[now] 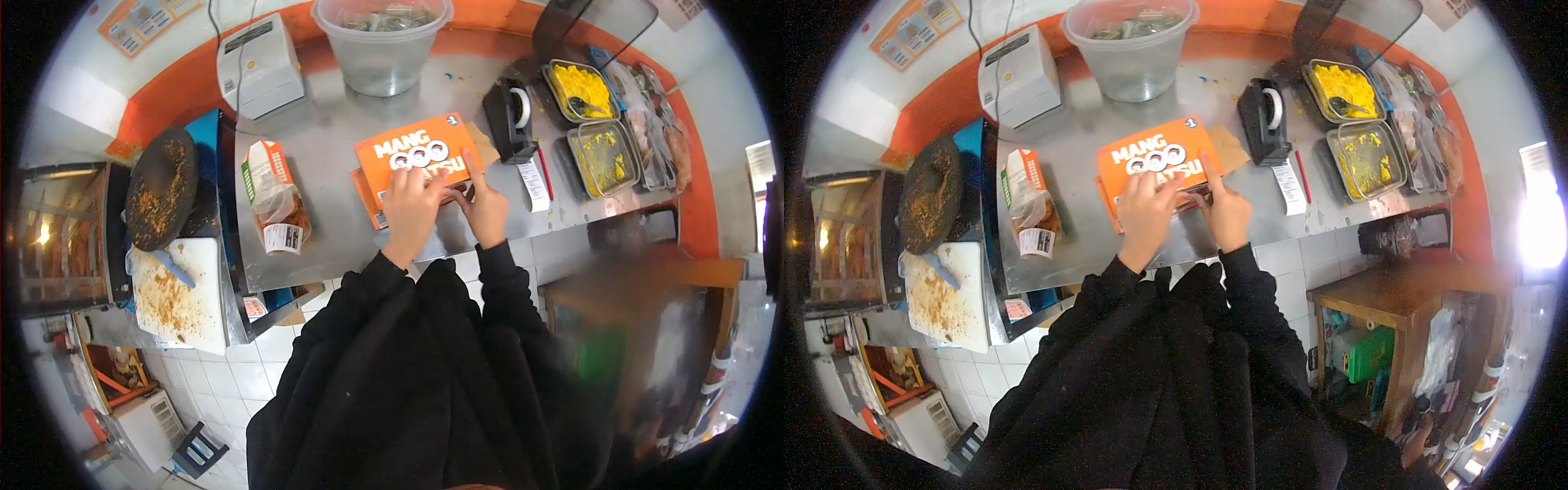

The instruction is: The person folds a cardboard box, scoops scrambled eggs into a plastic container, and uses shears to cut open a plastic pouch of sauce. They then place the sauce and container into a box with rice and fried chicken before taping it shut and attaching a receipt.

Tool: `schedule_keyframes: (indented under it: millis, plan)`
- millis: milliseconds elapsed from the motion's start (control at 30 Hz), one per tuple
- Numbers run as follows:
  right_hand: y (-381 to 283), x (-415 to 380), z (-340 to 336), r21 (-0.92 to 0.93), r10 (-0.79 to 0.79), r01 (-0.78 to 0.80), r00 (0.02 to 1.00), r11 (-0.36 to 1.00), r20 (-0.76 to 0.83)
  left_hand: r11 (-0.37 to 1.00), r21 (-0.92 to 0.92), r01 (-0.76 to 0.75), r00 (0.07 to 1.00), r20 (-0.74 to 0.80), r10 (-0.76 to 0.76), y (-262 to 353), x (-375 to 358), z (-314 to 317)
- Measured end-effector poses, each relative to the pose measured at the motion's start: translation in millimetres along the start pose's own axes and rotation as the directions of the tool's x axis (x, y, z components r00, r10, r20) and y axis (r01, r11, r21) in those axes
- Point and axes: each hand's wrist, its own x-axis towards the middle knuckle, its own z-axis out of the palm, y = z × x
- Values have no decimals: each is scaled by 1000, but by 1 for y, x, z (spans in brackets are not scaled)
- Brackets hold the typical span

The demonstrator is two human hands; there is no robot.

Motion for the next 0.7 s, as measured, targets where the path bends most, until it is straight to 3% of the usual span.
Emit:
schedule_keyframes:
  millis: [33,67,133,167,200,267,333,367,400,433,467,500,533,567,600,633,667,700]
  plan:
    - [10,5,-9,-121,-61,70,995,990,81,999,-9,36,999,-6,-36,-2,1,6]
    - [23,15,-28,246,-107,70,984,967,142,999,-36,38,996,-74,-41,0,-1,10]
    - [70,41,-48,479,115,-60,989,876,-87,998,-58,23,996,-86,-28,2,-6,10]
    - [101,60,-55,269,111,-24,944,963,-312,997,-71,9,994,-106,-16,3,-6,12]
    - [107,70,-68,7,213,-221,932,975,-295,996,-87,9,992,-121,-20,5,-6,12]
    - [167,94,-47,-71,157,-180,953,981,-259,997,-71,24,993,-117,-33,14,-4,7]
    - [180,113,-46,-140,84,-118,970,983,-226,998,-49,27,990,-137,-34,17,-2,9]
    - [188,121,-47,74,322,-317,944,945,-72,999,-39,30,989,-141,-35,24,-2,13]
    - [194,123,-49,241,510,-527,850,815,134,994,-94,50,987,-150,-63,35,-6,17]
    - [201,123,-53,239,510,-531,847,813,147,986,-149,71,983,-156,-94,47,-10,20]
    - [208,124,-57,490,474,-562,827,667,303,968,-243,61,994,-73,-81,64,-10,27]
    - [215,119,-59,679,394,-588,806,440,442,911,-370,183,983,76,-167,83,-11,40]
    - [221,108,-61,715,308,-512,859,476,410,826,-471,310,947,226,-226,101,-12,57]
    - [223,96,-62,752,207,-421,907,507,368,559,-621,550,834,443,-329,109,-19,90]
    - [216,87,-64,666,238,-440,895,603,377,211,-647,732,676,654,-340,114,-30,128]
    - [219,82,-61,591,203,-416,896,691,394,211,-644,736,670,648,-362,120,-39,163]
    - [218,79,-53,557,235,-397,910,730,340,-144,-562,814,465,780,-419,126,-47,199]
    - [219,81,-46,522,256,-373,924,767,283,-483,-431,762,252,885,-391,130,-48,230]
